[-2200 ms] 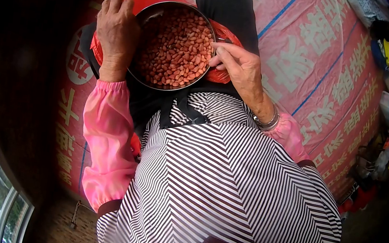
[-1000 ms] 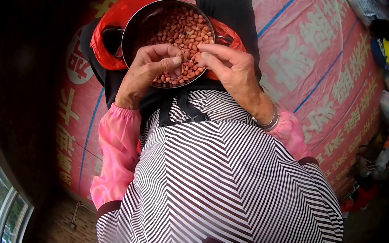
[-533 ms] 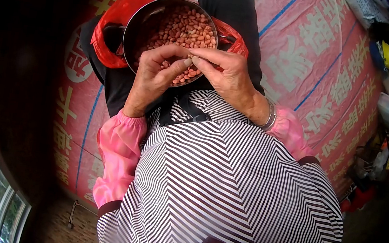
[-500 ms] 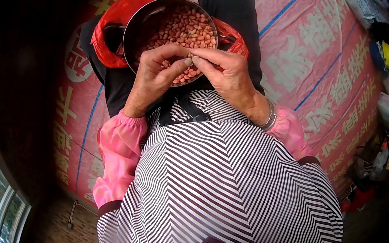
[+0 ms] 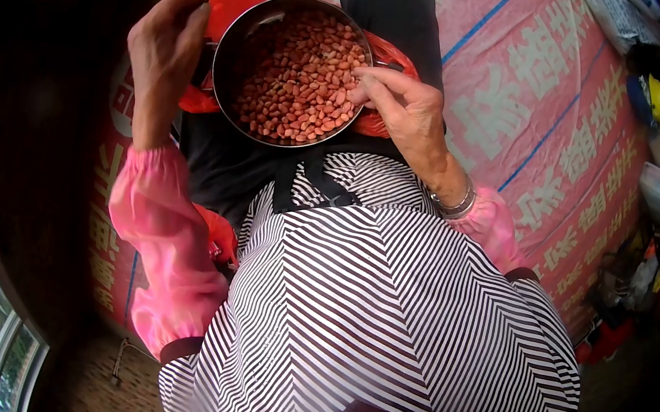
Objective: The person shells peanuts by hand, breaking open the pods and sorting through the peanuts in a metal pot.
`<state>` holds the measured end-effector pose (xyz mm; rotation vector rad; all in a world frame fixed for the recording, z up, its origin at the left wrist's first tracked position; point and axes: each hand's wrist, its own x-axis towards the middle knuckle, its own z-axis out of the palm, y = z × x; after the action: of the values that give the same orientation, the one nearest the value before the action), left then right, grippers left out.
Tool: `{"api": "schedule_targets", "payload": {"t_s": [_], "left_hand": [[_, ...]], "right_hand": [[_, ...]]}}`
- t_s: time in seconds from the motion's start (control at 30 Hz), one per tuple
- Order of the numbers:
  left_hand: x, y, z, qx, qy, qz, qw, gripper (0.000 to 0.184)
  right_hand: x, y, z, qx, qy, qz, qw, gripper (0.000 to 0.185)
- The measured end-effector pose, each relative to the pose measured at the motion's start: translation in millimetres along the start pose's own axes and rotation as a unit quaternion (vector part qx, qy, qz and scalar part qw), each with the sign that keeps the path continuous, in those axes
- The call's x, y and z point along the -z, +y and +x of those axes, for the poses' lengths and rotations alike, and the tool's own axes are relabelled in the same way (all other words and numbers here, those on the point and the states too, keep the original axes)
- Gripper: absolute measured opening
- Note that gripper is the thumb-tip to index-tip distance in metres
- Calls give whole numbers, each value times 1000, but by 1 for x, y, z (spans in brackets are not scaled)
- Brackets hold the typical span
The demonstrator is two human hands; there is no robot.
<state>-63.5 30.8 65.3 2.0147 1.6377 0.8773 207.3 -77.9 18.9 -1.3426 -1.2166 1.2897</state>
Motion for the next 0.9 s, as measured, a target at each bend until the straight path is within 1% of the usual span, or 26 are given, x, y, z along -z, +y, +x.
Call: {"api": "schedule_targets", "payload": {"t_s": [0.07,0.17,0.27,0.3,0.43,0.53,0.6,0.67,0.7,0.73,0.8,0.9], "left_hand": [[-8,-19,16,-54,-27,121,991,16],[-25,-44,30,-71,-61,183,979,17],[-31,-56,34,-32,-154,290,944,17],[-33,-59,35,-36,-162,306,938,18],[-32,-55,25,-126,-87,259,954,13],[-26,-21,8,-165,-6,193,967,4],[-24,3,-9,-183,51,142,971,5],[-35,22,-33,-183,50,83,978,9],[-44,21,-46,-156,1,49,987,9],[-53,14,-58,-119,-74,77,987,15],[-75,-3,-73,-68,-152,210,963,29],[-88,-8,-75,-22,-139,282,949,44]], "right_hand": [[2,2,-1,11,3,-32,999,20],[2,4,-3,8,14,-40,999,20],[2,8,-4,-4,22,-25,999,21],[2,8,-3,-11,27,-16,999,20],[7,5,0,-13,41,-3,999,21],[9,8,2,-1,63,-15,998,22],[11,10,3,3,69,-16,997,22],[12,11,4,-1,73,-17,997,22],[11,11,4,-7,73,-16,997,22],[11,11,5,-12,71,-16,997,22],[8,9,6,-11,64,-12,998,22],[9,10,7,-12,58,-6,998,22]]}}
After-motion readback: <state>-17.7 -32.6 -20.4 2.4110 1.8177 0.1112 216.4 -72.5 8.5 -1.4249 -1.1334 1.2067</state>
